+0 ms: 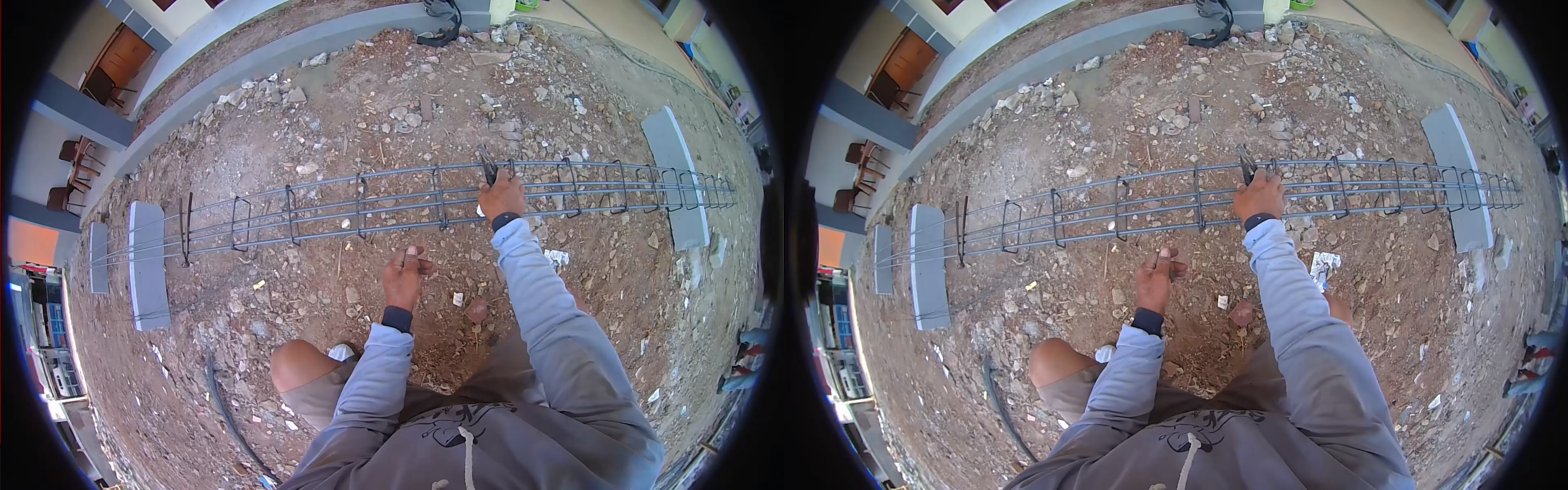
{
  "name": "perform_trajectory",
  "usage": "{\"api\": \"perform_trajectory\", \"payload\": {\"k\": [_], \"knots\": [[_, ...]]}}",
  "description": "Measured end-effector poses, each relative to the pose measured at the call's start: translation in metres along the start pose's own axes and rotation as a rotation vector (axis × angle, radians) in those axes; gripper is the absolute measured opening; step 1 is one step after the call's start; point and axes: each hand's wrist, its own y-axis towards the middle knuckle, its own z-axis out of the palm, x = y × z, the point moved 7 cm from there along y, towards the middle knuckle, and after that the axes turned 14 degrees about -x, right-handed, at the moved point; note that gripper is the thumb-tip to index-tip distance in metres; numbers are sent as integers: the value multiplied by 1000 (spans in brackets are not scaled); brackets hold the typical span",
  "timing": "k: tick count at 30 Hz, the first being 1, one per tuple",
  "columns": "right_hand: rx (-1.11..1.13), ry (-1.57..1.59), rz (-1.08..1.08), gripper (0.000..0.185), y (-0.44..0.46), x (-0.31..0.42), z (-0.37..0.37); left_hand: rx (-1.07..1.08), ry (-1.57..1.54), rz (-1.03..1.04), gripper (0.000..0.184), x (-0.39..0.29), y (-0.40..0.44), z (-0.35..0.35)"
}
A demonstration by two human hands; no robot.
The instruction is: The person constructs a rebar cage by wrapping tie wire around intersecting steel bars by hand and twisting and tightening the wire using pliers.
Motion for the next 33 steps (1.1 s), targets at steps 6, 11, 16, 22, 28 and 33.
{"api": "perform_trajectory", "payload": {"k": [6,11,16,22,28,33], "knots": [[-320,133,-192,44,-83,63,-38,156,-75,-157,39,-6,39,-30],[244,681,63,28,-199,117,-11,264,-250,-317,38,-10,61,-52],[163,790,8,20,-246,157,-14,388,-313,-421,37,-14,65,-79],[-15,834,193,20,-264,181,-29,592,-190,-338,41,-33,53,-80],[84,937,396,20,-273,170,-5,618,-133,-341,39,-38,70,-99],[372,1259,809,14,-293,188,7,577,-63,-443,39,-9,89,-120]]}}
